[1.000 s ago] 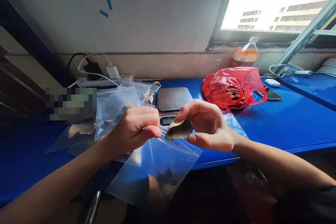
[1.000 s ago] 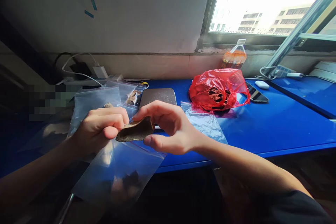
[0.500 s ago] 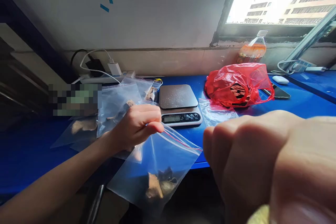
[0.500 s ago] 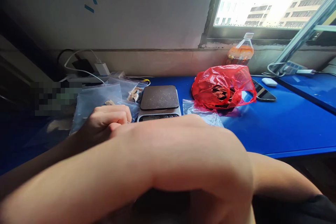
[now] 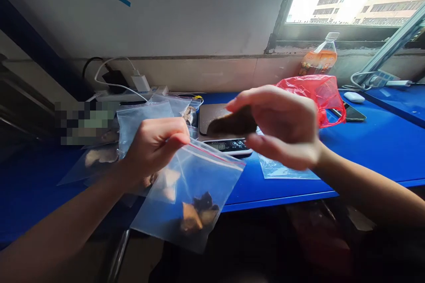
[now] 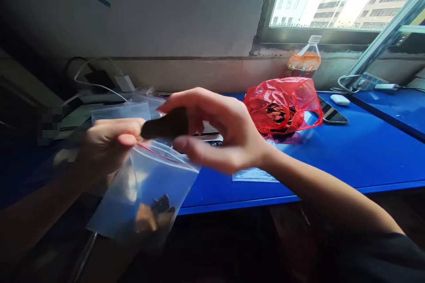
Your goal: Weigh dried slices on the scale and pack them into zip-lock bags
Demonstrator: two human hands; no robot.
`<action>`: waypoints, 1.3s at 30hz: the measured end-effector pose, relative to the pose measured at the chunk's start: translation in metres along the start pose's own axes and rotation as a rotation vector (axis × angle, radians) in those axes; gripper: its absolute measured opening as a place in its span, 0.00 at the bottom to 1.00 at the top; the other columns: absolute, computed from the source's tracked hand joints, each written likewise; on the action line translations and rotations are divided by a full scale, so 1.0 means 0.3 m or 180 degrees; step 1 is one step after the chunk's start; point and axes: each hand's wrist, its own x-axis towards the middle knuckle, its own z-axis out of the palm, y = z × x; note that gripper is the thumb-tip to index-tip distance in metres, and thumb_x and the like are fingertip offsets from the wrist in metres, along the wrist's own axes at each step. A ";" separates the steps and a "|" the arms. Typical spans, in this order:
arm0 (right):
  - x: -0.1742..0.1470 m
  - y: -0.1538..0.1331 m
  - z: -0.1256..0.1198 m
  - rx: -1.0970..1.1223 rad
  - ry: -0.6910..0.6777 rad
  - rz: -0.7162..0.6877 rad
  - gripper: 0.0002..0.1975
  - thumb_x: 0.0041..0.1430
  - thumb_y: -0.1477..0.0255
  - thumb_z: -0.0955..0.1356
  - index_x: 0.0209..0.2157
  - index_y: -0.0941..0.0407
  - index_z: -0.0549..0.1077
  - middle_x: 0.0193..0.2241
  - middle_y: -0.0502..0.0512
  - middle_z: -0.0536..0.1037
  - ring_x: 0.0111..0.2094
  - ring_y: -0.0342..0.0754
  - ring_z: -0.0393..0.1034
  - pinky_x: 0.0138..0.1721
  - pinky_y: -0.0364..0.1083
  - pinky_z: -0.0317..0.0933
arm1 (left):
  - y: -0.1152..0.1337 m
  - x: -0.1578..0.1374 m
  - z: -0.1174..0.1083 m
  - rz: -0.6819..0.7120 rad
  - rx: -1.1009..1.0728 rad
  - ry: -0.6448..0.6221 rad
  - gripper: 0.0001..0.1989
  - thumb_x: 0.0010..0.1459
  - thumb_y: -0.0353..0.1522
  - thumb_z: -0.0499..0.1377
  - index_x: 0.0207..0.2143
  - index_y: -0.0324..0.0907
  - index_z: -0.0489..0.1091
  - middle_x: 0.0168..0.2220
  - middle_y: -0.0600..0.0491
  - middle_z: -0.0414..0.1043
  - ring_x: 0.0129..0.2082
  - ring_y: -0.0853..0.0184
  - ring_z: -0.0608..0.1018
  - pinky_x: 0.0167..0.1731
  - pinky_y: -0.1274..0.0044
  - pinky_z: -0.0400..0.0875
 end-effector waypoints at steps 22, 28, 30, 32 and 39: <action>0.029 0.094 0.041 0.0331 -0.0838 0.0803 0.17 0.64 0.67 0.65 0.48 0.62 0.75 0.32 0.52 0.72 0.30 0.39 0.62 0.29 0.39 0.57 | -0.010 0.013 0.007 -0.0789 0.0303 -0.0016 0.28 0.65 0.47 0.48 0.16 0.43 0.58 0.16 0.57 0.56 0.17 0.71 0.59 0.20 0.74 0.53; 0.025 0.090 0.050 0.0102 -0.0689 0.0899 0.13 0.59 0.64 0.68 0.34 0.62 0.75 0.24 0.48 0.69 0.25 0.37 0.59 0.24 0.39 0.52 | -0.036 0.001 0.004 -0.0993 0.0316 0.0417 0.29 0.64 0.51 0.48 0.16 0.42 0.58 0.16 0.58 0.53 0.17 0.72 0.57 0.19 0.74 0.50; 0.026 0.103 0.049 0.0066 -0.0426 0.0988 0.13 0.58 0.64 0.69 0.29 0.61 0.72 0.20 0.46 0.67 0.22 0.36 0.56 0.21 0.40 0.49 | -0.050 -0.001 0.000 -0.1092 0.0241 0.0486 0.28 0.65 0.50 0.49 0.17 0.42 0.59 0.16 0.58 0.55 0.17 0.72 0.58 0.19 0.74 0.51; 0.030 0.118 0.043 0.0146 -0.0131 0.1077 0.12 0.57 0.65 0.69 0.29 0.61 0.71 0.21 0.47 0.69 0.22 0.37 0.60 0.22 0.40 0.52 | -0.059 0.000 -0.005 -0.1159 0.0057 0.0398 0.26 0.64 0.49 0.50 0.18 0.42 0.62 0.17 0.57 0.58 0.18 0.72 0.60 0.19 0.75 0.53; 0.042 0.161 0.020 0.0432 0.0654 0.1288 0.09 0.56 0.71 0.66 0.40 0.57 0.69 0.25 0.48 0.77 0.27 0.42 0.71 0.32 0.44 0.64 | -0.042 0.025 -0.015 -0.1484 -0.0563 0.0247 0.10 0.61 0.37 0.58 0.28 0.44 0.72 0.27 0.54 0.72 0.26 0.69 0.72 0.26 0.77 0.67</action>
